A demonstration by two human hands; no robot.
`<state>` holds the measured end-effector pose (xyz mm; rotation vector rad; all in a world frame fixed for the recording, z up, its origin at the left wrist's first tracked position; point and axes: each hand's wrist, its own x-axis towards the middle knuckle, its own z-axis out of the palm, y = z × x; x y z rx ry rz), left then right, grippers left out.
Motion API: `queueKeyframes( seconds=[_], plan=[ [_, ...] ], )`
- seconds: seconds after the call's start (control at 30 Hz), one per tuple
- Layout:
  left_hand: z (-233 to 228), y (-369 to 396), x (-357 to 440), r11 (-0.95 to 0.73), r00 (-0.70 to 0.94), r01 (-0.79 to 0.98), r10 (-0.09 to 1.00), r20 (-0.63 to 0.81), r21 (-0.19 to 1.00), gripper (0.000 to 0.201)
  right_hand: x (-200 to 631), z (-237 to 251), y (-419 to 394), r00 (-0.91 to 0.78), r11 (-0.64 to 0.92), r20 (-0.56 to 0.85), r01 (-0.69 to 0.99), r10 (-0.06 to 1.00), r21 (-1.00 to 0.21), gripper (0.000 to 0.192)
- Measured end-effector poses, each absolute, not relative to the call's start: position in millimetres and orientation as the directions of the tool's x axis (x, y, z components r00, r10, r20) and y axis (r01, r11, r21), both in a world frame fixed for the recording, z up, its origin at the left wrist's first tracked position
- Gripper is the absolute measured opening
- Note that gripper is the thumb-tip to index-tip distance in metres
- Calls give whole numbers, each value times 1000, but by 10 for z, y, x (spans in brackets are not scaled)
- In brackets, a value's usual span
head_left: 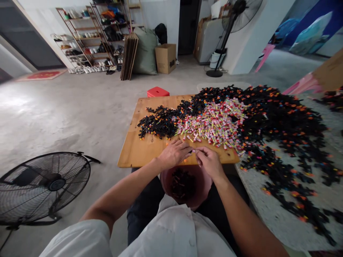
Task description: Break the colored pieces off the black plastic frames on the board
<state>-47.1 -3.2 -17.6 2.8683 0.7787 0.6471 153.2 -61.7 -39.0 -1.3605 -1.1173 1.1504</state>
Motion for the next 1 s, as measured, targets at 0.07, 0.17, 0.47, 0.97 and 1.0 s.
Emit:
queueKeyframes(
  seconds=[0.07,0.17,0.47,0.97,1.0],
  plan=[
    [-186,-16,-487,-865,778,454,501,378,212,38,1566,-352,-641,96,-38,-20,181,995,-983,39],
    [-196,8,-502,-862,771,425,504,390,275,37,1616,-264,-680,30,74,90,338,996,-938,37],
    [-148,10,-513,-690,732,183,571,372,700,38,1667,-220,-732,-54,236,240,480,969,-845,35],
    [-172,19,-530,-794,808,277,497,316,541,31,1689,-360,-713,-85,39,19,241,996,-970,39],
    [-177,20,-524,-815,807,283,487,334,505,31,1690,-343,-722,-91,65,40,281,995,-957,39]
  ],
)
